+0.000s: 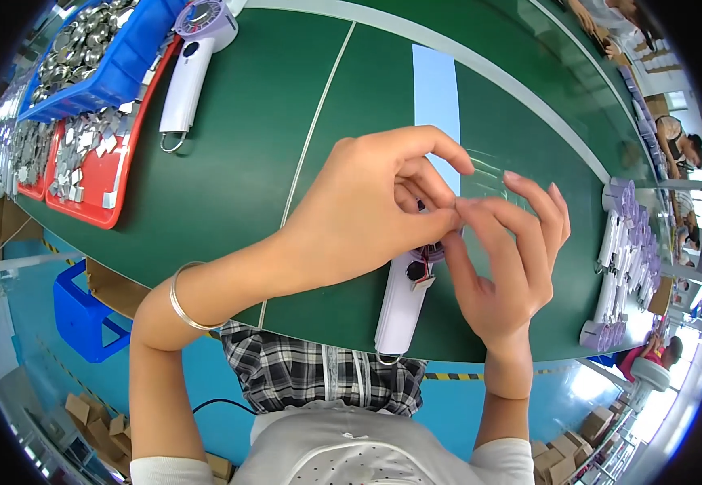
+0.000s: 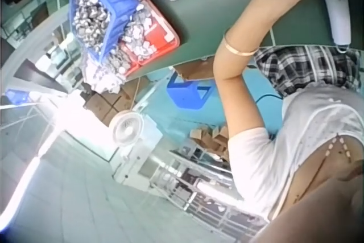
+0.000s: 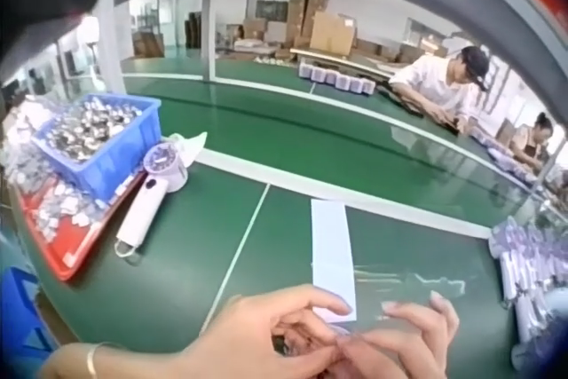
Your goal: The person assembles portable fans by sticking small square pads onto the fan heads and fitting components into place by hand.
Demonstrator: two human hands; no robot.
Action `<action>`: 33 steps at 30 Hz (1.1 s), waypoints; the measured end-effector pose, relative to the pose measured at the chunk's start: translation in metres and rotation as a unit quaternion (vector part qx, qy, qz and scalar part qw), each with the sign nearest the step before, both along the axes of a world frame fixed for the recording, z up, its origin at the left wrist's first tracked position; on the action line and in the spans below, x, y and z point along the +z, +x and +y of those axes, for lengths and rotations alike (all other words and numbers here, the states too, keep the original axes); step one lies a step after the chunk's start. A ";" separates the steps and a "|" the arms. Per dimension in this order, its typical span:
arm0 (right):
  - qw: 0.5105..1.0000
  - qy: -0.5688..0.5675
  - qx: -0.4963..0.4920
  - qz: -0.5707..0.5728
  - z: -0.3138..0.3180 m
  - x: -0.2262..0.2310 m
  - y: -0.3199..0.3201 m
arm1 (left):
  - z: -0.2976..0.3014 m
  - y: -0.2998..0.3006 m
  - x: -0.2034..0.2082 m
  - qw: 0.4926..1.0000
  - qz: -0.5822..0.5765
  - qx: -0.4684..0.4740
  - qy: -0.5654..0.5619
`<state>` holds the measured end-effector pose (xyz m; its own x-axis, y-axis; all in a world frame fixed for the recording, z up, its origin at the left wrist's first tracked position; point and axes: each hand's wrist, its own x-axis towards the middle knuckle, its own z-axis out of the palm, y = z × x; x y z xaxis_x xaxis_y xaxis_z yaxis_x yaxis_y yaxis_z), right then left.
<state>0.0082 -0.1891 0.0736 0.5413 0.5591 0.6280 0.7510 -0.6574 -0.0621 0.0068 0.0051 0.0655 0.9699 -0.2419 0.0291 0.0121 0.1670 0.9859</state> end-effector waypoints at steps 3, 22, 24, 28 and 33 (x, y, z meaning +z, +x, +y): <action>0.998 0.025 0.010 0.052 -0.002 -0.001 0.002 | 0.006 0.001 -0.001 0.998 0.030 -0.032 0.035; 0.976 -0.004 0.029 0.215 -0.009 -0.014 0.007 | 0.004 -0.009 -0.064 0.957 -0.203 -0.062 0.198; 0.976 -0.012 0.026 0.215 -0.010 -0.013 0.006 | 0.002 -0.010 -0.065 0.959 -0.201 -0.059 0.191; 0.977 -0.020 0.026 0.211 -0.009 -0.011 0.006 | 0.001 -0.012 -0.065 0.956 -0.212 -0.039 0.198; 0.978 -0.027 0.041 0.201 -0.011 -0.014 0.008 | -0.002 -0.013 -0.066 0.957 -0.213 -0.025 0.198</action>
